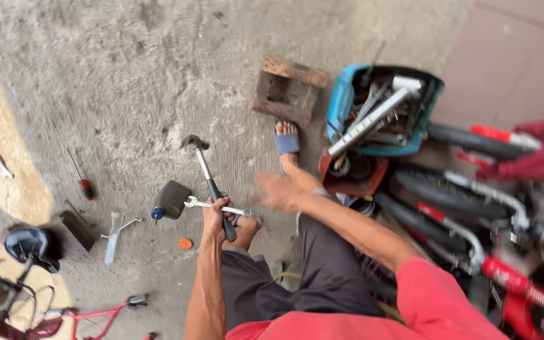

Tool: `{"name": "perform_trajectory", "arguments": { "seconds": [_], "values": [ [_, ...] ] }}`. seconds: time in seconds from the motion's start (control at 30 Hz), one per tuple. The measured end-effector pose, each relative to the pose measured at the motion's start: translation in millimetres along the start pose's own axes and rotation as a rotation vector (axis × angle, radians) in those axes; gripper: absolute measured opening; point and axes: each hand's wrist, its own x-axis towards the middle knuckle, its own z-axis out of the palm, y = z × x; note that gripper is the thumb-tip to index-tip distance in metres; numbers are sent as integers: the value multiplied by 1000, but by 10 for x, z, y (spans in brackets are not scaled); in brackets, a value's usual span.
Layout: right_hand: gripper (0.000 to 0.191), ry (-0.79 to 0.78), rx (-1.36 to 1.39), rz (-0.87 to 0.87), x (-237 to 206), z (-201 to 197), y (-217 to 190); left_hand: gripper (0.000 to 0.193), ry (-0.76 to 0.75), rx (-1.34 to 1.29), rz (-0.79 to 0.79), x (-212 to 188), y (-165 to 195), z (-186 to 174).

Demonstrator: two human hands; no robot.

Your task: The person moves a small bicycle, then works on a red bicycle by removing the seat and adjusting the crankset and chain using a wrench and adjustable wrench. The person also briefly handles a motorcycle seat and retrieves tools from a toolbox.

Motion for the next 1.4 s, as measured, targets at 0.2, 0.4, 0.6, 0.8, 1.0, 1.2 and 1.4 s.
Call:
{"name": "perform_trajectory", "arguments": {
  "seconds": [0.2,0.4,0.6,0.8,1.0,1.2,1.4],
  "values": [
    [36,557,-552,1043,476,-1916,2396,20,89,-7,-165,127,15,191],
    [30,343,-452,854,915,-1792,2037,27,59,-101,-75,-75,-108,397],
    [31,-14,-470,593,1669,-1876,877,32,32,-235,-34,-739,501,531],
    [47,-345,-417,158,3633,-1548,-827,30,-26,-364,234,-1481,1718,-89],
    [37,-476,-715,-649,6210,-135,-2683,23,201,-319,665,-1850,3172,-989],
    [29,-898,-23,-917,8109,1848,-4421,21,688,-273,1030,-1793,4742,-1851],
    [22,-922,-383,-1338,8788,4097,-5817,14,1060,-266,1071,-1546,6043,-2683]
  ]
}}
